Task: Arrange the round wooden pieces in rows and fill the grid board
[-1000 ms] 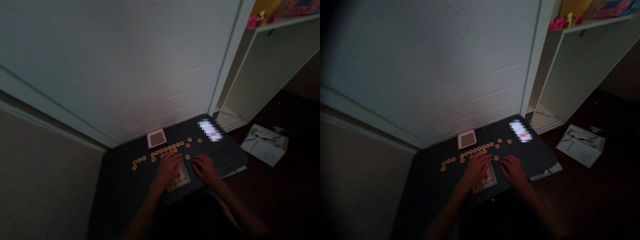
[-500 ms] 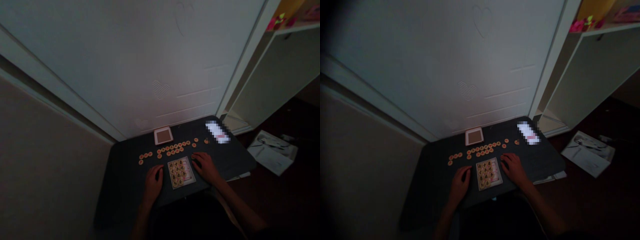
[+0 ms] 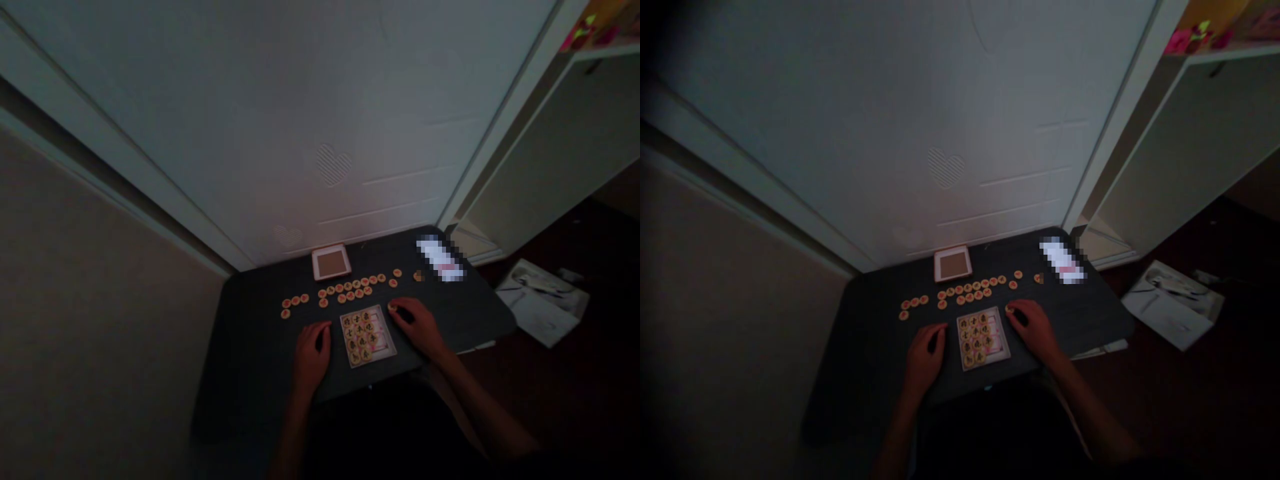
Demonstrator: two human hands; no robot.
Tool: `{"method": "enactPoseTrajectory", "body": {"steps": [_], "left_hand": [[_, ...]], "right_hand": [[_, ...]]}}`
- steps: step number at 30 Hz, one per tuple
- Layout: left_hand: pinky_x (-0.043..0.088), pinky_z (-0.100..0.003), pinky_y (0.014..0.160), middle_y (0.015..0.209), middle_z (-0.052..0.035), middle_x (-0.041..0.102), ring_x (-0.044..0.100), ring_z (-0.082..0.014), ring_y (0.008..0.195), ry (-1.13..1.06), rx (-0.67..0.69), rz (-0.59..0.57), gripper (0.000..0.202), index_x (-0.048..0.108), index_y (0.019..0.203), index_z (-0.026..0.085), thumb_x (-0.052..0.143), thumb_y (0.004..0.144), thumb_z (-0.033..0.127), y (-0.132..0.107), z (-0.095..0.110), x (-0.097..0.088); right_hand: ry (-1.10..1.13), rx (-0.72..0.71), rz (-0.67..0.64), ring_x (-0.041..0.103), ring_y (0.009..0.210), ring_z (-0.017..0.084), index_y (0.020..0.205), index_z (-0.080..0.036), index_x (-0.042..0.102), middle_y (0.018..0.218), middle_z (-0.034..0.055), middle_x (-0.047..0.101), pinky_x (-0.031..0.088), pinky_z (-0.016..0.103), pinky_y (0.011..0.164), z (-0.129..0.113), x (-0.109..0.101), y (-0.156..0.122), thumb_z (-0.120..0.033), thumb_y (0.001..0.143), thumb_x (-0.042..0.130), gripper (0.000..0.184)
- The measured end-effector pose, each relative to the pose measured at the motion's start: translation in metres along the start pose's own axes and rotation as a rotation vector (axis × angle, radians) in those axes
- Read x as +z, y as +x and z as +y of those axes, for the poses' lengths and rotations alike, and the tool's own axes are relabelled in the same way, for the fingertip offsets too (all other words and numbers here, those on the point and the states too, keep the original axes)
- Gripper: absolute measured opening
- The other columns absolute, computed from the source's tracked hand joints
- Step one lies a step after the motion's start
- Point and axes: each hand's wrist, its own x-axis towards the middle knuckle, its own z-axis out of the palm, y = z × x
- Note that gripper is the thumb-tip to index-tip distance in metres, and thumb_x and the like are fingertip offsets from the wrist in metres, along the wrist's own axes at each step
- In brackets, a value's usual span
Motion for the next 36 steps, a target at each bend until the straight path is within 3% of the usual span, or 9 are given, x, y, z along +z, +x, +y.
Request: {"method": "enactPoseTrajectory", "body": {"steps": [10,18,26,31,36], "left_hand": [[0.052,-0.045,0.097,0.104,-0.0066,0.074,0.068,-0.0235,0.100,-0.008,0.000,-0.008,0.021,0.070,0.105,0.022,0.051,0.098,0.029,0.000,0.003,0.000],[0.054,-0.043,0.094,0.104,-0.0066,0.074,0.069,-0.0231,0.099,-0.043,-0.045,0.035,0.021,0.070,0.106,0.023,0.051,0.099,0.031,-0.002,0.000,0.001],[0.056,-0.040,0.091,0.103,-0.0063,0.075,0.071,-0.0223,0.097,-0.128,-0.089,0.052,0.023,0.071,0.104,0.023,0.053,0.098,0.035,-0.003,0.004,-0.003],[0.059,-0.034,0.080,0.096,-0.0049,0.078,0.073,-0.0209,0.086,-0.230,-0.226,0.059,0.025,0.072,0.103,0.022,0.059,0.094,0.040,-0.006,0.029,-0.011],[0.060,-0.031,0.074,0.098,-0.0048,0.079,0.073,-0.0200,0.083,-0.436,-0.320,-0.103,0.027,0.073,0.104,0.022,0.063,0.090,0.044,-0.011,0.073,-0.004]], "right_hand": [[0.098,0.108,-0.047,0.071,0.093,0.022,0.112,-0.025,0.070,0.107,0.0058,0.075,0.059,0.039,0.087,-0.010,-0.003,-0.003,-0.042,0.093,0.063,0.027],[0.095,0.105,-0.031,0.072,0.092,0.023,0.116,-0.026,0.069,0.109,0.0070,0.074,0.061,0.039,0.083,-0.005,-0.001,-0.005,-0.042,0.094,0.061,0.029],[0.101,0.089,-0.003,0.071,0.099,0.025,0.116,-0.026,0.069,0.114,0.0073,0.074,0.060,0.042,0.089,-0.007,-0.004,-0.005,-0.042,0.093,0.063,0.028],[0.132,0.058,0.008,0.071,0.104,0.025,0.117,-0.027,0.069,0.116,0.0072,0.073,0.059,0.043,0.093,-0.027,-0.008,-0.009,-0.038,0.093,0.064,0.027],[0.184,-0.089,-0.069,0.070,0.107,0.025,0.122,-0.030,0.067,0.115,0.0059,0.074,0.058,0.043,0.095,-0.062,-0.012,-0.015,-0.031,0.093,0.065,0.030]]}}
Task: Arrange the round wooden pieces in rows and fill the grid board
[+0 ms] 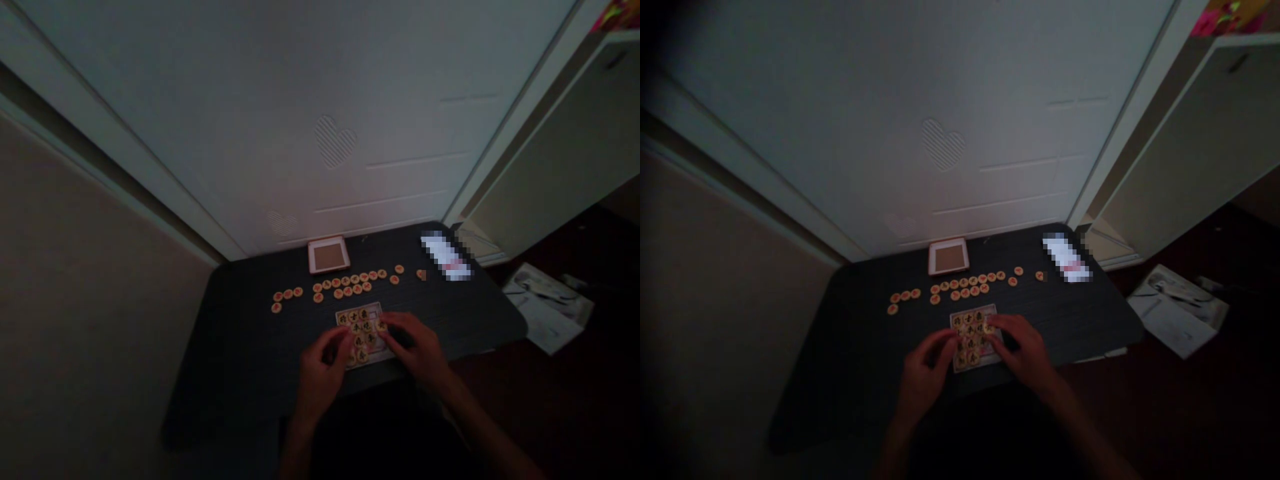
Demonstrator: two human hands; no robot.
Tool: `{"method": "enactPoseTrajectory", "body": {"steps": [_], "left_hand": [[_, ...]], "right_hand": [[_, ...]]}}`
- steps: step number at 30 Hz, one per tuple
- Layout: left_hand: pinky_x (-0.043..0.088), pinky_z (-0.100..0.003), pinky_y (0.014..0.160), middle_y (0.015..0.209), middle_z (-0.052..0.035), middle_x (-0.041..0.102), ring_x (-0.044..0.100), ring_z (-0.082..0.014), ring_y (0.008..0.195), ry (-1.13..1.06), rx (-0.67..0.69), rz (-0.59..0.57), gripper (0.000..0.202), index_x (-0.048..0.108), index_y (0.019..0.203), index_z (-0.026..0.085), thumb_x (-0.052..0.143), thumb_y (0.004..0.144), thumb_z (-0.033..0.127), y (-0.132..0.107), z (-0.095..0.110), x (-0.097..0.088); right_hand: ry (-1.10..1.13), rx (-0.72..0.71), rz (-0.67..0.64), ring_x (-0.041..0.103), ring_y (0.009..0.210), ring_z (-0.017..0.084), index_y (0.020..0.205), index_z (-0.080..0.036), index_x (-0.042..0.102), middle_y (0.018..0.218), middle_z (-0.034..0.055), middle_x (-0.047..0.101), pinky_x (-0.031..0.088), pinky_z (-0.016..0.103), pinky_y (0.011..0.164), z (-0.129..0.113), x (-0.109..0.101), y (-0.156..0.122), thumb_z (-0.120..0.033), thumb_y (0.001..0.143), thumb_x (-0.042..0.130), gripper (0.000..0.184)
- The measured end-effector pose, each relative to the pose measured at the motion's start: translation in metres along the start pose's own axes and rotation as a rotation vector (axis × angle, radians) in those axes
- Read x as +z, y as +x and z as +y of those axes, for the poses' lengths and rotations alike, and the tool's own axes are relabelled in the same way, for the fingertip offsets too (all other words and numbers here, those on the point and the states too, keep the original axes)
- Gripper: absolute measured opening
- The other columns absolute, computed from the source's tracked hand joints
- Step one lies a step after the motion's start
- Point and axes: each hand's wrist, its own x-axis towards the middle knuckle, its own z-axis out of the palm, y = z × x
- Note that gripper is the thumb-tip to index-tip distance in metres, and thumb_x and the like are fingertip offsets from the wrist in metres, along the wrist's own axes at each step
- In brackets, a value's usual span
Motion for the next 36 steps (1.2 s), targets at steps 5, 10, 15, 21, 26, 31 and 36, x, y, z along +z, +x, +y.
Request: {"method": "enactPoseTrajectory", "body": {"steps": [5,10,15,21,26,31,36], "left_hand": [[0.060,-0.032,0.079,0.099,-0.0059,0.079,0.074,-0.0216,0.088,-0.218,-0.051,-0.153,0.029,0.074,0.105,0.021,0.067,0.087,0.042,-0.007,0.019,0.021],[0.060,-0.032,0.083,0.097,-0.0063,0.079,0.074,-0.0221,0.089,-0.320,-0.099,-0.146,0.025,0.076,0.097,0.020,0.066,0.089,0.041,-0.011,0.021,0.023],[0.059,-0.032,0.089,0.107,-0.0052,0.078,0.073,-0.0213,0.098,-0.294,-0.058,-0.144,0.025,0.075,0.107,0.023,0.060,0.094,0.038,-0.018,0.016,0.020],[0.054,-0.033,0.098,0.117,-0.0045,0.075,0.070,-0.0206,0.106,-0.156,0.063,-0.150,0.030,0.069,0.122,0.026,0.052,0.099,0.035,-0.024,0.014,0.019],[0.057,-0.028,0.081,0.095,-0.0048,0.076,0.072,-0.0174,0.084,-0.193,0.033,-0.137,0.029,0.066,0.116,0.021,0.049,0.101,0.038,-0.025,0.010,0.025],[0.056,-0.028,0.081,0.095,-0.0035,0.076,0.071,-0.0175,0.087,-0.113,0.186,-0.074,0.016,0.071,0.101,0.021,0.065,0.092,0.033,-0.027,0.008,0.025],[0.056,-0.031,0.087,0.098,-0.0035,0.076,0.072,-0.0182,0.092,-0.139,0.324,-0.052,0.011,0.075,0.097,0.023,0.073,0.087,0.026,-0.025,0.011,0.017]], "right_hand": [[-0.003,-0.176,-0.069,0.070,0.107,0.024,0.125,-0.032,0.065,0.116,0.0047,0.074,0.058,0.042,0.093,-0.024,0.003,-0.001,-0.024,0.092,0.066,0.034],[0.017,-0.205,-0.096,0.070,0.107,0.023,0.126,-0.032,0.064,0.116,0.0044,0.074,0.057,0.042,0.093,-0.027,0.008,-0.006,-0.023,0.093,0.065,0.034],[0.078,-0.099,-0.061,0.069,0.105,0.024,0.124,-0.032,0.065,0.113,0.0049,0.074,0.058,0.042,0.092,-0.030,0.005,-0.009,-0.028,0.094,0.064,0.031],[0.110,-0.028,-0.044,0.069,0.101,0.023,0.116,-0.030,0.069,0.107,0.0045,0.075,0.058,0.039,0.090,-0.037,-0.001,-0.011,-0.029,0.094,0.064,0.022],[0.129,-0.015,-0.017,0.069,0.101,0.023,0.115,-0.029,0.069,0.107,0.0057,0.074,0.057,0.040,0.090,-0.038,0.001,-0.014,-0.028,0.094,0.064,0.021],[0.145,-0.056,0.014,0.069,0.096,0.021,0.114,-0.026,0.068,0.102,0.0058,0.074,0.058,0.036,0.086,-0.039,0.002,-0.016,-0.025,0.093,0.066,0.021],[0.108,-0.193,-0.021,0.069,0.099,0.021,0.118,-0.028,0.067,0.106,0.0051,0.074,0.058,0.038,0.087,-0.033,-0.001,-0.019,-0.018,0.093,0.065,0.027]]}}
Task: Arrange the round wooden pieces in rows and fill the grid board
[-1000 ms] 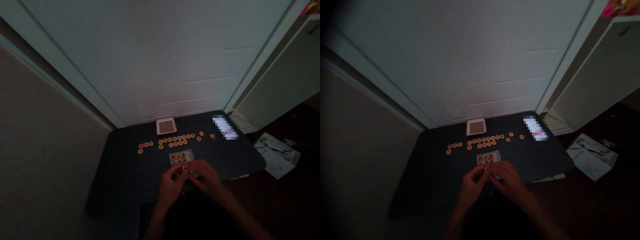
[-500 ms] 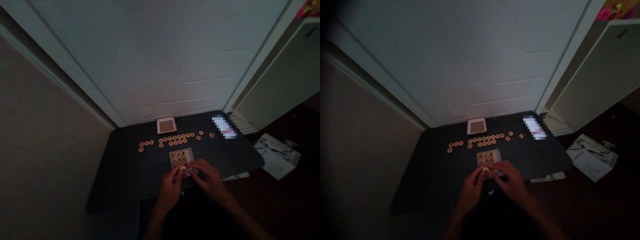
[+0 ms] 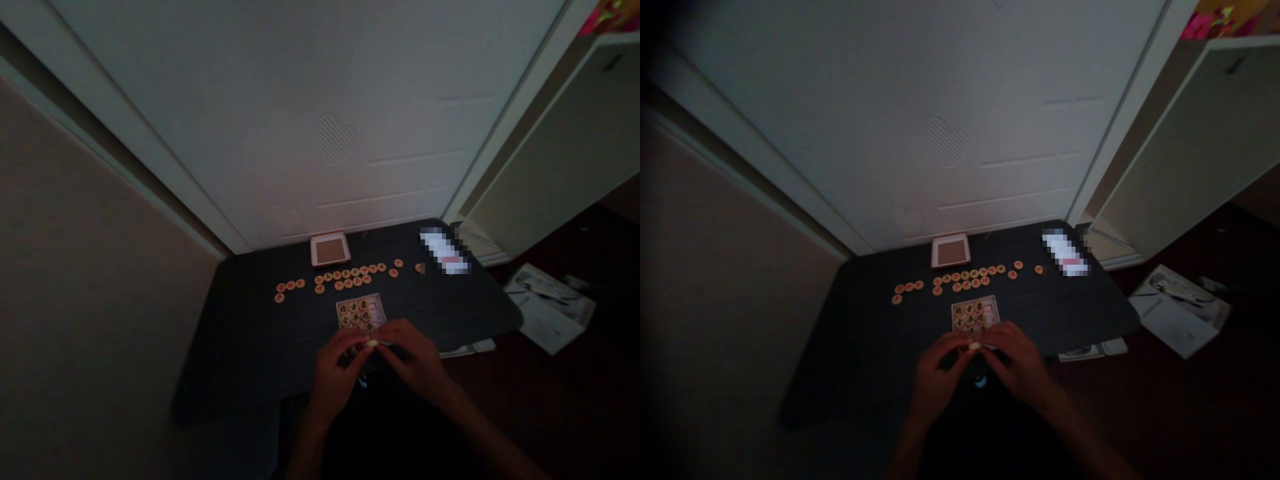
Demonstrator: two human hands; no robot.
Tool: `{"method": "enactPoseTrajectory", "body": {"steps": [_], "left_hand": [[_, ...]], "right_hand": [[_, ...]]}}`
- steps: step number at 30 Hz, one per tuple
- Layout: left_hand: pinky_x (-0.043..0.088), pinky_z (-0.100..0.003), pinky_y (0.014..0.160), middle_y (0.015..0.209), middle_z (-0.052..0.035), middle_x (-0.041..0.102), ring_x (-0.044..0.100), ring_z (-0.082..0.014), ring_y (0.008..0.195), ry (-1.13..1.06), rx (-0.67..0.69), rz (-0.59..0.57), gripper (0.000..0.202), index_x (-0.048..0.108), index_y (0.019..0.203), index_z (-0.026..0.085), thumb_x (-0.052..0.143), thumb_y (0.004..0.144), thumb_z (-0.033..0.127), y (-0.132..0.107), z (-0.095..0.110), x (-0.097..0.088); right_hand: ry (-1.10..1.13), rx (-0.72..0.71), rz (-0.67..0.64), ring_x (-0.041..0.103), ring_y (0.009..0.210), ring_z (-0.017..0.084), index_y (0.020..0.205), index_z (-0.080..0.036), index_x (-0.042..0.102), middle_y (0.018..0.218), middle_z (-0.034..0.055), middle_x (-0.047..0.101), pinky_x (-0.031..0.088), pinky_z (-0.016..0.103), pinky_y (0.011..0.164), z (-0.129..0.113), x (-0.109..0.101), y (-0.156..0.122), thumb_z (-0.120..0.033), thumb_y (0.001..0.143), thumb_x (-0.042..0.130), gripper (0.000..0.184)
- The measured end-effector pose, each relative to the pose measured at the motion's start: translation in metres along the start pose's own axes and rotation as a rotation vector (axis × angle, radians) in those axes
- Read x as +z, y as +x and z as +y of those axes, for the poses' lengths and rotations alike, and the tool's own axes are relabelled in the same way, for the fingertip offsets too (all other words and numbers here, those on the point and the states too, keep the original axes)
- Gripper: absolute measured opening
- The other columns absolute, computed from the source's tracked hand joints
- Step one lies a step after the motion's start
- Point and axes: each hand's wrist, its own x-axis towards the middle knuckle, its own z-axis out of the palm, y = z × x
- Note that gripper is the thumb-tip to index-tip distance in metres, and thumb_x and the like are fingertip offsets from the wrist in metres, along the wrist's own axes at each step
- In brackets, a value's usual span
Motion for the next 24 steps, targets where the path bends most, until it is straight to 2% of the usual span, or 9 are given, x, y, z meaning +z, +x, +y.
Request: {"method": "enactPoseTrajectory", "body": {"steps": [4,9,17,24], "left_hand": [[0.058,-0.033,0.087,0.100,-0.0040,0.078,0.073,-0.0196,0.093,-0.020,-0.016,-0.021,0.009,0.076,0.094,0.023,0.073,0.086,0.025,0.001,0.002,-0.004],[0.057,-0.032,0.090,0.104,-0.0030,0.078,0.074,-0.0198,0.097,-0.027,-0.056,-0.014,0.010,0.074,0.095,0.024,0.075,0.085,0.024,-0.002,0.003,-0.004],[0.056,-0.028,0.084,0.099,-0.0014,0.078,0.072,-0.0167,0.090,0.082,-0.049,-0.056,0.014,0.075,0.103,0.026,0.069,0.090,0.025,-0.001,0.000,-0.003],[0.057,-0.026,0.079,0.098,-0.0031,0.078,0.073,-0.0169,0.087,0.032,-0.175,-0.023,0.017,0.073,0.106,0.022,0.066,0.091,0.028,-0.001,0.001,0.007]], "right_hand": [[-0.116,-0.104,-0.017,0.068,0.101,0.022,0.126,-0.030,0.066,0.110,0.0062,0.073,0.058,0.039,0.088,0.006,-0.002,-0.006,-0.013,0.092,0.066,0.037],[-0.189,-0.127,0.010,0.067,0.101,0.021,0.131,-0.032,0.064,0.110,0.0072,0.071,0.058,0.037,0.087,0.007,-0.003,-0.010,-0.013,0.092,0.066,0.043],[-0.087,-0.074,0.041,0.069,0.095,0.020,0.123,-0.029,0.067,0.104,0.0051,0.074,0.060,0.035,0.083,0.009,0.002,-0.010,-0.014,0.091,0.068,0.035],[0.013,0.073,-0.003,0.071,0.098,0.020,0.118,-0.027,0.068,0.107,0.0050,0.075,0.059,0.035,0.088,0.004,0.004,-0.006,-0.019,0.097,0.060,0.024]]}}
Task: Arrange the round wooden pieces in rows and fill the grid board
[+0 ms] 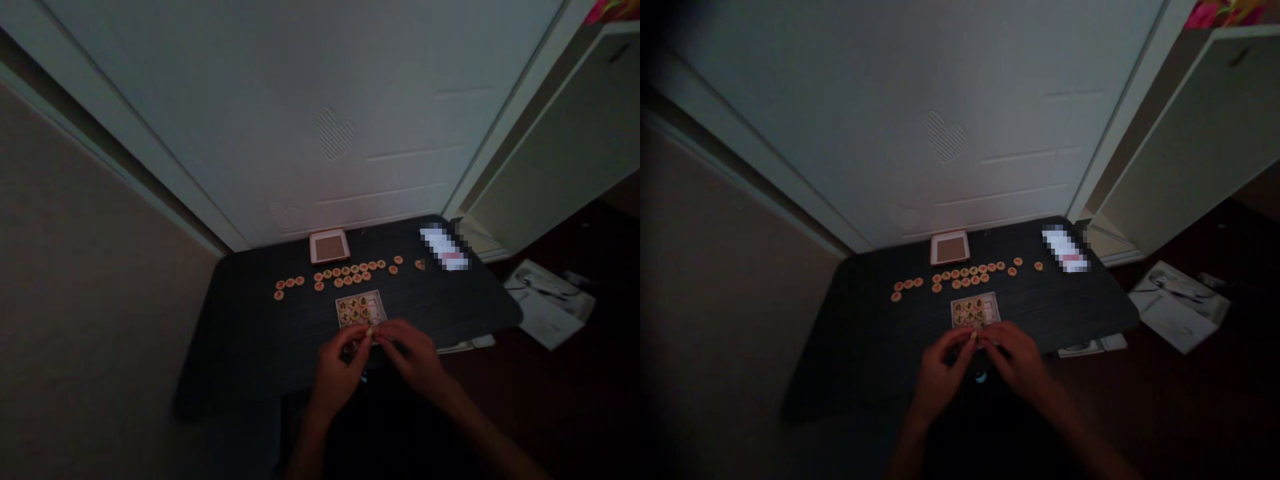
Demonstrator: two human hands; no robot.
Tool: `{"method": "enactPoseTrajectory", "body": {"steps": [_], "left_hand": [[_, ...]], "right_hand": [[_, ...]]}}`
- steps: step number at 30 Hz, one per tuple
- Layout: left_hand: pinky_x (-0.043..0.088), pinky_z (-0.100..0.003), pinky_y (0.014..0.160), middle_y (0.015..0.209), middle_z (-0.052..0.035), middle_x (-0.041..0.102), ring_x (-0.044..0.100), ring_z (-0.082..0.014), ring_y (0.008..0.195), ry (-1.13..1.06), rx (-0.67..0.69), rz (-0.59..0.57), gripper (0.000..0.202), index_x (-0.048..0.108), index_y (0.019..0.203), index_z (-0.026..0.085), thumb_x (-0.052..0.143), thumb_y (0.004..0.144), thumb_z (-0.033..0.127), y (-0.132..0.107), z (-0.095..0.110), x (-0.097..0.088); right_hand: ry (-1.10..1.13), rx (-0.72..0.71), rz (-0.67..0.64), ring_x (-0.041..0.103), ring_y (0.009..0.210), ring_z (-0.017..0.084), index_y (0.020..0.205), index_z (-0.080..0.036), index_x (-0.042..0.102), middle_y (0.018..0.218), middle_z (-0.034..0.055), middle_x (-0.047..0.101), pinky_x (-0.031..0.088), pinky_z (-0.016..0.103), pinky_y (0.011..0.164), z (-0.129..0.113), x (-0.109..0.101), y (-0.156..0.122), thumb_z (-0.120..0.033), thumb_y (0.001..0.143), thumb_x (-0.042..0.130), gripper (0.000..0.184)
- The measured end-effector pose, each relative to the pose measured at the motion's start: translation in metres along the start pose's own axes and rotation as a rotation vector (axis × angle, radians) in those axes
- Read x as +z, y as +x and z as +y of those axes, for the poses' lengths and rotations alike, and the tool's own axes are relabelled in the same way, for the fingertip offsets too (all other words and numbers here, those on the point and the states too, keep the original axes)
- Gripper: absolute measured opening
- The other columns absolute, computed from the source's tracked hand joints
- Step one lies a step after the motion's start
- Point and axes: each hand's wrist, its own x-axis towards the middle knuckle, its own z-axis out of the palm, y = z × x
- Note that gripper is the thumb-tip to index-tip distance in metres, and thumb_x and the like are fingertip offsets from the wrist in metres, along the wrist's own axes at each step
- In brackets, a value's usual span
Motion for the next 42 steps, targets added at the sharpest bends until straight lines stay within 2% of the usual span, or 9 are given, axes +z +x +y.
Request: {"method": "enactPoseTrajectory", "body": {"steps": [3,8,25,32,38,42], "left_hand": [[0.056,-0.026,0.078,0.099,-0.0037,0.078,0.073,-0.0171,0.088,-0.029,-0.034,-0.013,0.020,0.072,0.108,0.021,0.065,0.091,0.030,-0.0001,0.0002,0.0017],[0.056,-0.026,0.079,0.102,-0.0044,0.077,0.072,-0.0171,0.088,-0.050,-0.065,-0.009,0.022,0.071,0.109,0.021,0.063,0.092,0.032,0.0014,-0.0003,0.0017],[0.057,-0.029,0.080,0.107,-0.0056,0.076,0.072,-0.0184,0.091,-0.044,-0.058,-0.058,0.027,0.069,0.116,0.022,0.064,0.092,0.033,-0.0004,-0.0020,0.0007],[0.056,-0.027,0.078,0.105,-0.0041,0.077,0.072,-0.0174,0.090,-0.035,-0.065,-0.042,0.027,0.070,0.116,0.023,0.066,0.091,0.033,-0.0004,-0.0036,0.0020],[0.057,-0.029,0.081,0.108,-0.0053,0.077,0.073,-0.0187,0.091,-0.032,-0.061,-0.055,0.028,0.070,0.116,0.022,0.066,0.091,0.033,0.0007,-0.0017,0.0008],[0.057,-0.028,0.077,0.105,-0.0045,0.078,0.073,-0.0187,0.088,-0.031,-0.056,-0.051,0.027,0.071,0.114,0.023,0.067,0.089,0.033,0.0015,0.0003,0.0004]], "right_hand": [[0.028,0.045,-0.026,0.070,0.102,0.020,0.122,-0.027,0.067,0.110,0.0053,0.074,0.058,0.035,0.090,-0.0030,-0.0009,0.0018,-0.019,0.097,0.058,0.027],[0.036,0.048,-0.041,0.068,0.108,0.020,0.130,-0.029,0.062,0.118,0.0049,0.072,0.056,0.035,0.095,-0.0020,-0.0003,0.0014,-0.022,0.093,0.065,0.038],[0.005,0.074,-0.042,0.068,0.112,0.022,0.134,-0.029,0.062,0.122,0.0069,0.071,0.057,0.039,0.098,-0.0009,-0.0007,0.0004,-0.023,0.095,0.061,0.039],[0.019,0.068,-0.041,0.067,0.114,0.022,0.133,-0.029,0.061,0.124,0.0067,0.070,0.056,0.040,0.100,0.0028,0.0003,-0.0008,-0.022,0.095,0.061,0.039],[0.036,0.073,-0.030,0.067,0.113,0.022,0.124,-0.027,0.064,0.120,0.0073,0.071,0.056,0.040,0.099,0.0023,0.0006,0.0003,-0.021,0.094,0.062,0.031],[0.046,0.071,-0.025,0.068,0.112,0.022,0.120,-0.027,0.065,0.119,0.0071,0.072,0.056,0.039,0.097,0.0025,0.0007,-0.0004,-0.021,0.093,0.063,0.027]]}}
